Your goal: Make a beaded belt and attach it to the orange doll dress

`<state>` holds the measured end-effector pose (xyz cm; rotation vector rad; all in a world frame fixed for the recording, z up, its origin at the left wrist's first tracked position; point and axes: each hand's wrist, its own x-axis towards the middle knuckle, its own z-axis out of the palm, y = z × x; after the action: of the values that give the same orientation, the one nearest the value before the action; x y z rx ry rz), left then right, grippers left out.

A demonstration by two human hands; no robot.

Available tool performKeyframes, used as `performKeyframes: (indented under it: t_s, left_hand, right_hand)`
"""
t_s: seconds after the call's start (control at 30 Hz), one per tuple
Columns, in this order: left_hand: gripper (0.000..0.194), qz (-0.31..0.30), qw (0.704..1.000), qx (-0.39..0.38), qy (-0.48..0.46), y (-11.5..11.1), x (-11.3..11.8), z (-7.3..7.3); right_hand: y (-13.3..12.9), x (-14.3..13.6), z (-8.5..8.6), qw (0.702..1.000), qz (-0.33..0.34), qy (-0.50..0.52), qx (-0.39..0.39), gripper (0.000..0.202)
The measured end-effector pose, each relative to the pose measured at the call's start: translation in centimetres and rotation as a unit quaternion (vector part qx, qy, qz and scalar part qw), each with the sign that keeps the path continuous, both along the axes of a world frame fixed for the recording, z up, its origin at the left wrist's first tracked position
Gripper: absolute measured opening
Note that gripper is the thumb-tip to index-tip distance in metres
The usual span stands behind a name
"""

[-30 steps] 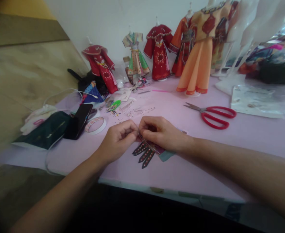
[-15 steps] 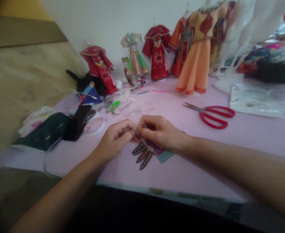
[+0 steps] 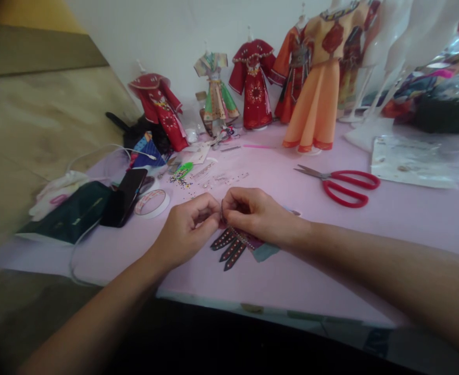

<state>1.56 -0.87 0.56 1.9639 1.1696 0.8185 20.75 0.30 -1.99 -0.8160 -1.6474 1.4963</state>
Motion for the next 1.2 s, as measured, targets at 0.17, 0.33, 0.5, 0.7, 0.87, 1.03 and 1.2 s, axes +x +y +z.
performKeyframes:
  t_s: [0.17, 0.33, 0.5, 0.7, 0.87, 1.03, 1.2]
  left_hand:
    - [0.005, -0.007, 1.0, 0.003, -0.001, 0.0, -0.1, 0.0]
    - [0.006, -0.014, 1.0, -0.014, -0.02, 0.1, -0.2, -0.3]
    - [0.006, -0.017, 0.999, -0.027, -0.035, 0.2, -0.3, -0.5]
    - [0.007, -0.009, 0.999, 0.018, 0.027, -0.3, -0.1, 0.3]
    - [0.007, -0.005, 1.0, 0.014, 0.023, -0.3, 0.0, 0.3]
    - [0.007, -0.017, 0.998, -0.038, -0.047, 0.1, -0.3, -0.4]
    - [0.005, -0.023, 0.993, -0.075, -0.093, 0.6, -0.3, -0.5]
  right_hand:
    - [0.0, 0.0, -0.1, 1.0, 0.005, 0.006, -0.011, 0.007]
    - [-0.2, 0.0, 0.1, 1.0, 0.009, 0.01, -0.016, 0.008]
    - [-0.2, 0.0, 0.3, 1.0, 0.005, 0.018, -0.019, 0.009]
    - [0.0, 0.0, 0.3, 1.0, -0.005, 0.003, -0.005, 0.009]
    - [-0.1, 0.0, 0.3, 1.0, -0.001, 0.01, -0.025, 0.01]
    - [-0.1, 0.0, 0.2, 0.999, -0.003, 0.017, -0.028, 0.01]
    - [-0.1, -0.2, 0.1, 0.998, -0.014, 0.045, -0.037, 0.011]
